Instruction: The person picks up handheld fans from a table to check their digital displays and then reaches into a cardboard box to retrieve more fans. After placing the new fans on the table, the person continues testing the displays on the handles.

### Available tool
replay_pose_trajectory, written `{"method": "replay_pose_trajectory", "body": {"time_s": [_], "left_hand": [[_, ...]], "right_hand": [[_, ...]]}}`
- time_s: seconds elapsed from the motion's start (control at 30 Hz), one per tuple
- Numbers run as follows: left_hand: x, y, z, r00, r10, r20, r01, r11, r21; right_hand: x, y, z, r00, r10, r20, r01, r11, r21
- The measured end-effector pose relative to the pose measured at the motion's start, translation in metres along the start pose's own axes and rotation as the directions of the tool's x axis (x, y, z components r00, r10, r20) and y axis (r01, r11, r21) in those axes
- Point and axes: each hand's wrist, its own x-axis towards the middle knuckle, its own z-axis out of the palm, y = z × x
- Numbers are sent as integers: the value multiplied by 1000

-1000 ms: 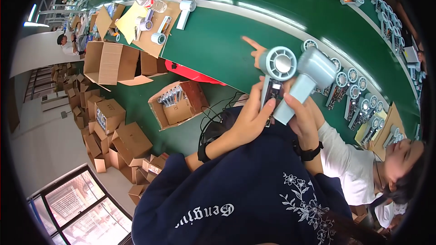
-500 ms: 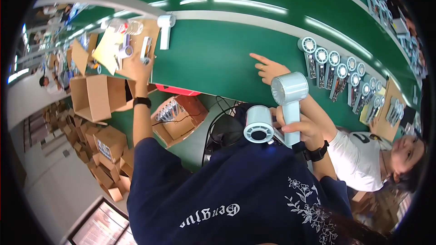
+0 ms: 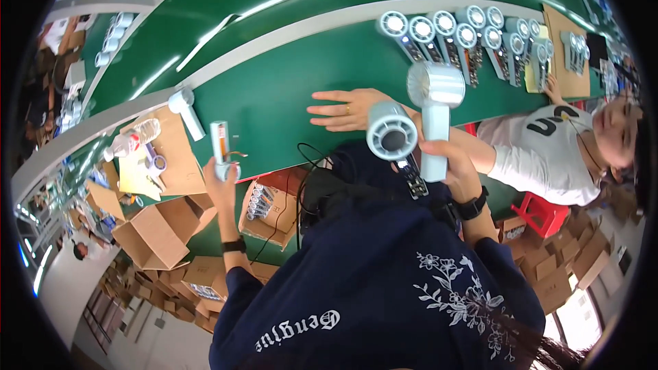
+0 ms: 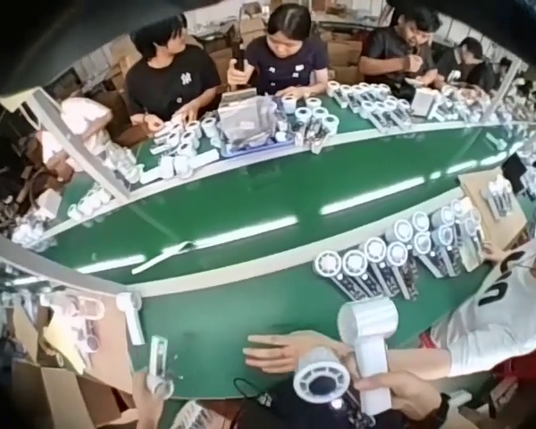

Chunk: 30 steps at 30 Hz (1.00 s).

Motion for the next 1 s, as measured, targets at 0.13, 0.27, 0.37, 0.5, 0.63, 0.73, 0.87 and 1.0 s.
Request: {"method": "replay_pose_trajectory", "body": {"time_s": [0.13,0.27,0.37,0.5,0.63,0.73,0.87,1.0], "left_hand": [[8,114,52,977,137,163,-146,988,42],[29,176,118,911,294,288,-303,953,-12],[30,191,148,880,400,257,-394,916,-77],[25,191,159,832,433,346,-359,897,-259],[-3,249,82,912,352,211,-344,936,-72],[-23,298,46,918,386,92,-357,904,-236],[-56,348,37,702,453,549,159,652,-741],[-69,355,69,544,579,608,535,319,-783]], "right_hand": [[6,-5,0,996,-80,42,80,997,24],[0,-15,4,990,-134,35,129,983,129],[-6,-21,6,978,-204,40,196,969,150],[-20,-32,7,953,-299,43,291,947,137],[-33,-46,2,920,-392,20,385,910,156],[-35,-52,2,896,-443,47,431,889,158],[-34,-48,17,887,-458,58,440,878,190],[-29,-40,-11,917,-246,313,143,937,317]]}}
